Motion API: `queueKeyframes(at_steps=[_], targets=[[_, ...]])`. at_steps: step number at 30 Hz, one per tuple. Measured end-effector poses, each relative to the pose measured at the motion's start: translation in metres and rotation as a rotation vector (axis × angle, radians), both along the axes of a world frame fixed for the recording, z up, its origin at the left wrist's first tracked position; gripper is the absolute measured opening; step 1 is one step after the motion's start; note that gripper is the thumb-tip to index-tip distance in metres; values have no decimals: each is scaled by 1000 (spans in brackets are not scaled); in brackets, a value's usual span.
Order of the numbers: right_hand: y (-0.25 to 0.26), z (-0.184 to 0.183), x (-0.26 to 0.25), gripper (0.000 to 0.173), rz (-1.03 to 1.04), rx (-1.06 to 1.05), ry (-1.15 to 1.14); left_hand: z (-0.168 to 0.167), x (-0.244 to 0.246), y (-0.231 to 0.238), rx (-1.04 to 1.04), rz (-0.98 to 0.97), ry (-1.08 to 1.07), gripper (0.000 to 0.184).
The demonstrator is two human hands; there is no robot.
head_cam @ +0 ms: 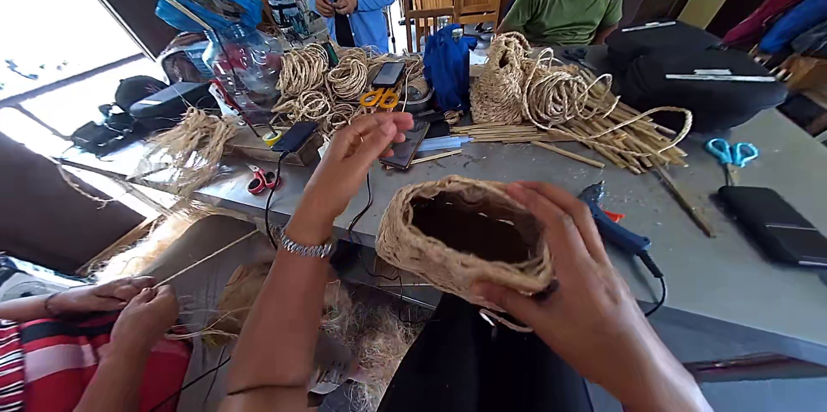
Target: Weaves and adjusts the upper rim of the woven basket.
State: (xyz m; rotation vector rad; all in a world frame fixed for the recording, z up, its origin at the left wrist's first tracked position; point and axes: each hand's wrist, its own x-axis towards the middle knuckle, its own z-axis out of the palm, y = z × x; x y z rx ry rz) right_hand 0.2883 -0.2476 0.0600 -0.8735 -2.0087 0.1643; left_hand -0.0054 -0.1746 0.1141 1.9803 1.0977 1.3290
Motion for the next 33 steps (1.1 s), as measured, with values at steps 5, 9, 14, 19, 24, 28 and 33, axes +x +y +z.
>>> queueKeyframes(at_steps=[5, 9, 14, 19, 24, 28, 33], targets=[[16, 0, 2, 107, 18, -63, 126, -3, 27, -43, 39, -212, 139, 38], [27, -8, 13, 103, 71, -108, 212, -14, 37, -31, 85, -203, 162, 42], [25, 3, 39, 70, 43, -137, 231, 0, 38, -23, 65, -192, 206, 36], [30, 28, 39, 46, -100, -88, 123, 26, 49, -1, 61, -187, 400, 27], [43, 48, 37, 31, -95, -168, 51, 35, 56, 15, 32, -167, 460, 18], [50, 75, 41, 23, -118, -191, -98, 33, 55, 19, 30, -175, 448, 17], [60, 103, 39, 24, -95, -177, -242, 32, 56, 13, -5, -127, 448, 16]])
